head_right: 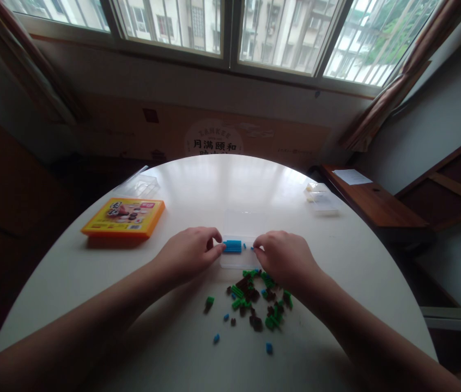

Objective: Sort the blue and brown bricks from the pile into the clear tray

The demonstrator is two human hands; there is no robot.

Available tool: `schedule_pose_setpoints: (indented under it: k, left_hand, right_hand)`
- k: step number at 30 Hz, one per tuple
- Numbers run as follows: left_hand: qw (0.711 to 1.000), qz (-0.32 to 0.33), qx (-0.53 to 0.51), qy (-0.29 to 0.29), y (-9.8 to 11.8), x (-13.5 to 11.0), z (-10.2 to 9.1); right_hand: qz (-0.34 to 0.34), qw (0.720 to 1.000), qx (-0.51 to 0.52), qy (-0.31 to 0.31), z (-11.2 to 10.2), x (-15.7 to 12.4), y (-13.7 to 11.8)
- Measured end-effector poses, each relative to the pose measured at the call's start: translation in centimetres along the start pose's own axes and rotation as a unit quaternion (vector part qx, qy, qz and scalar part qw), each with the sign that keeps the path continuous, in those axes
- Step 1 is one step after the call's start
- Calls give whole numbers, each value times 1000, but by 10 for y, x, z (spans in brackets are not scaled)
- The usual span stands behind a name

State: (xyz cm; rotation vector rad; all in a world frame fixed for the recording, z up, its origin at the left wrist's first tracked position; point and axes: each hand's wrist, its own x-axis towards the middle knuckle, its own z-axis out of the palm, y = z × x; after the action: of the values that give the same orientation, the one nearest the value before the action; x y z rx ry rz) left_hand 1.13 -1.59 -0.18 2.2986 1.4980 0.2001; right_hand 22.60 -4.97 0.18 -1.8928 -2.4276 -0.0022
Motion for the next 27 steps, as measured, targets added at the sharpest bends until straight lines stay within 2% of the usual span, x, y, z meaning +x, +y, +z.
schedule_pose_setpoints:
  k: [8,27]
  left_hand:
    - [1000,6,5,6,-2,1,2]
    - [1000,7,-2,0,-1,1,1]
  right_hand:
    - [20,1000,-9,0,2,5,-5]
    - [-8,999,29,24,10,9,-3]
